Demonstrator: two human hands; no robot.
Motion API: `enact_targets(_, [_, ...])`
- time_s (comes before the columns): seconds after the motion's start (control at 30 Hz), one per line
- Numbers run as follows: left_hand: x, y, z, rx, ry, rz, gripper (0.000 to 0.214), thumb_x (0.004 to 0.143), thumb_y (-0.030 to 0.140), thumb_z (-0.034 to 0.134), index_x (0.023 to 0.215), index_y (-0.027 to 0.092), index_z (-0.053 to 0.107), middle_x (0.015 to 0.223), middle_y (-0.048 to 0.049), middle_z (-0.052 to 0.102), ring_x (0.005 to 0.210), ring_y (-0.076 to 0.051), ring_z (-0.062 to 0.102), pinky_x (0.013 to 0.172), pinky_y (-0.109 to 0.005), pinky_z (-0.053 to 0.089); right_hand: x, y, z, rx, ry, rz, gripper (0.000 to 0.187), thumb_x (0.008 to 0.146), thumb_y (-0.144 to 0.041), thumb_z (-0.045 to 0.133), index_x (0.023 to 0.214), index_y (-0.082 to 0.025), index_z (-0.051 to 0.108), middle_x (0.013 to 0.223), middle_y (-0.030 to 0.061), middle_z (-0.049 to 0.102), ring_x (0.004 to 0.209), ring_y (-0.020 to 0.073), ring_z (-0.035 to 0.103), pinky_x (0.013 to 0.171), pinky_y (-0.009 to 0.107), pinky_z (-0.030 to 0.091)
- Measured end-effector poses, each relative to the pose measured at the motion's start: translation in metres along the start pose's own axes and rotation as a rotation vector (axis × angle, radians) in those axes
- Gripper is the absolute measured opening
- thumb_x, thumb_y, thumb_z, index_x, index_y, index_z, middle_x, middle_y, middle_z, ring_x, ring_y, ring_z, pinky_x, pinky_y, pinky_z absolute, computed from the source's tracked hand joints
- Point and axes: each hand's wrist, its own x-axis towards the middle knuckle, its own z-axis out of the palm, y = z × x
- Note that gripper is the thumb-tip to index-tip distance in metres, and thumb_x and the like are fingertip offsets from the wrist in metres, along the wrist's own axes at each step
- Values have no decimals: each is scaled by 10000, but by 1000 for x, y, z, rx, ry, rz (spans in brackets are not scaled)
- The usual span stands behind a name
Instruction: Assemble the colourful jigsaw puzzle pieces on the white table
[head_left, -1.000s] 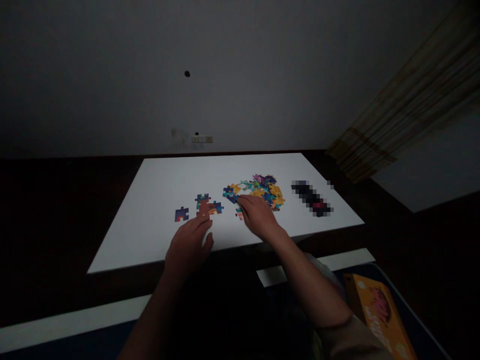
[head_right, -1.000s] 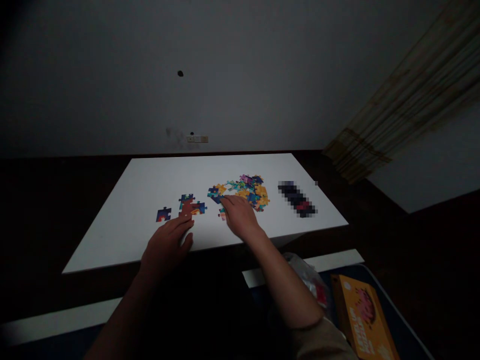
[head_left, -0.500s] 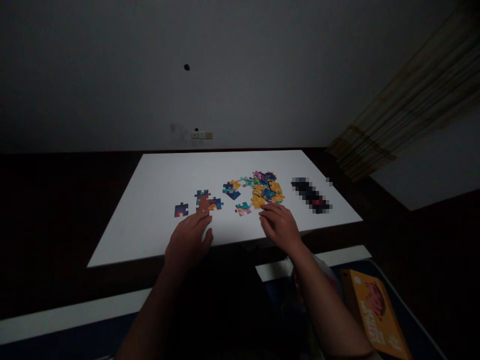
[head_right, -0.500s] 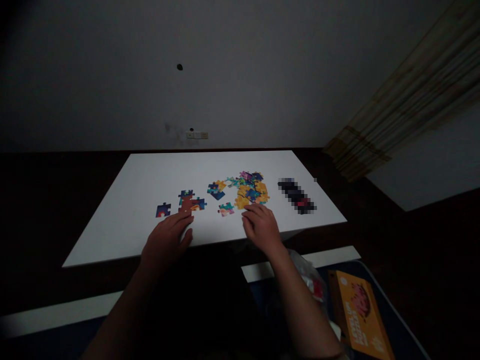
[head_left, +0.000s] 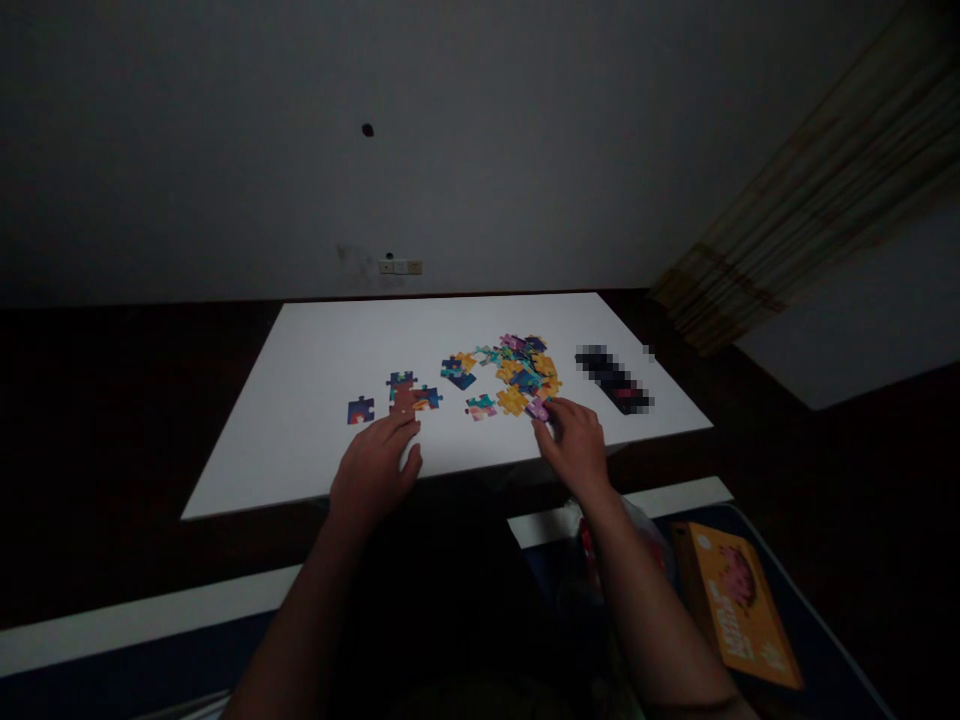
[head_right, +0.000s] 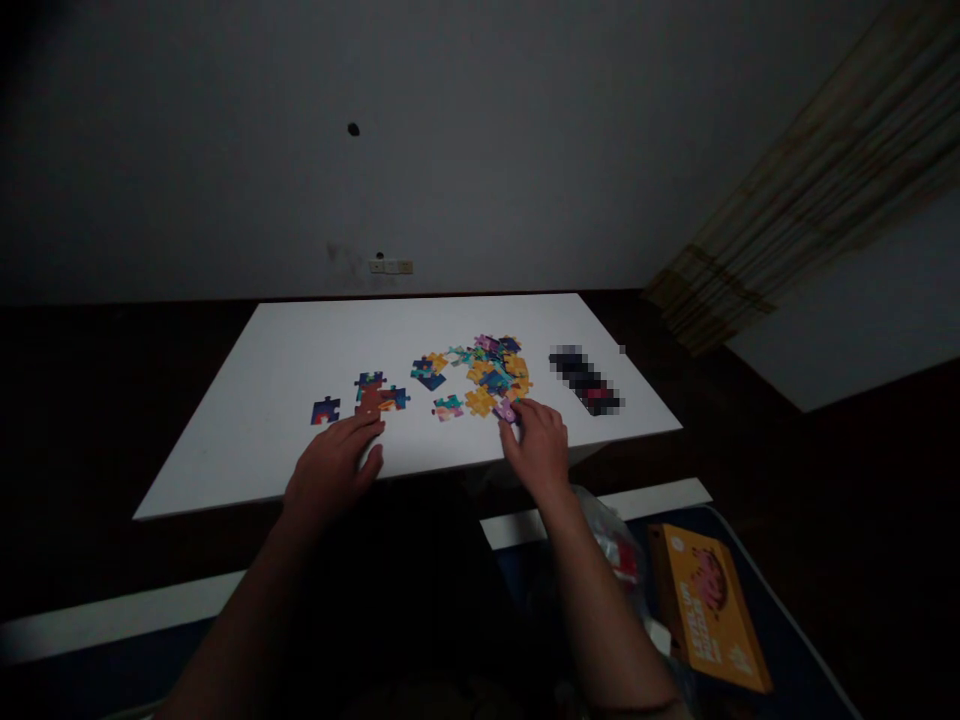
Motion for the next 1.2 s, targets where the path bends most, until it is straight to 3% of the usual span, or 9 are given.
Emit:
enact_targets(0.13, [1, 1, -1, -18, -4, -13, 349, 933, 280, 525, 1258, 271, 650, 1381, -79, 629, 1278, -294, 581, 1103, -529, 477, -2, 6, -3, 110, 2, -6, 330, 908, -355, 572, 1188, -213, 673, 1162, 108, 708, 1110, 305, 596, 1011, 484, 460])
enact_targets(0.43, [0, 3, -4, 29, -9, 13, 343, 960, 274, 506, 1260, 185, 645, 1377, -113, 633, 1265, -285, 582, 1091, -505, 474, -7, 9, -7, 231, 5, 52, 386, 871, -383, 628, 1211, -199, 638, 1192, 125, 686, 1118, 323, 591, 990, 503, 481])
enact_targets(0.77, [1, 5, -6, 49, -5, 17, 323, 947, 268, 539, 1234, 177, 657, 1356, -119, 648, 1245, -287, 594, 1076, -499, 486, -13, 4, -9, 181, -14, -44, 186, 912, -363, 627, 1028, -250, 718, 1133, 90, 718, 1109, 301, 616, 995, 503, 464])
enact_targets(1.2, [0, 5, -6, 36, -6, 18, 325, 963, 273, 507, 1235, 171, 652, 1368, -118, 639, 1268, -288, 576, 1106, -505, 458, -18, 5, -9, 148, -29, -68, 210, 925, -374, 624, 1053, -258, 742, 1160, 89, 710, 1124, 301, 609, 973, 496, 468])
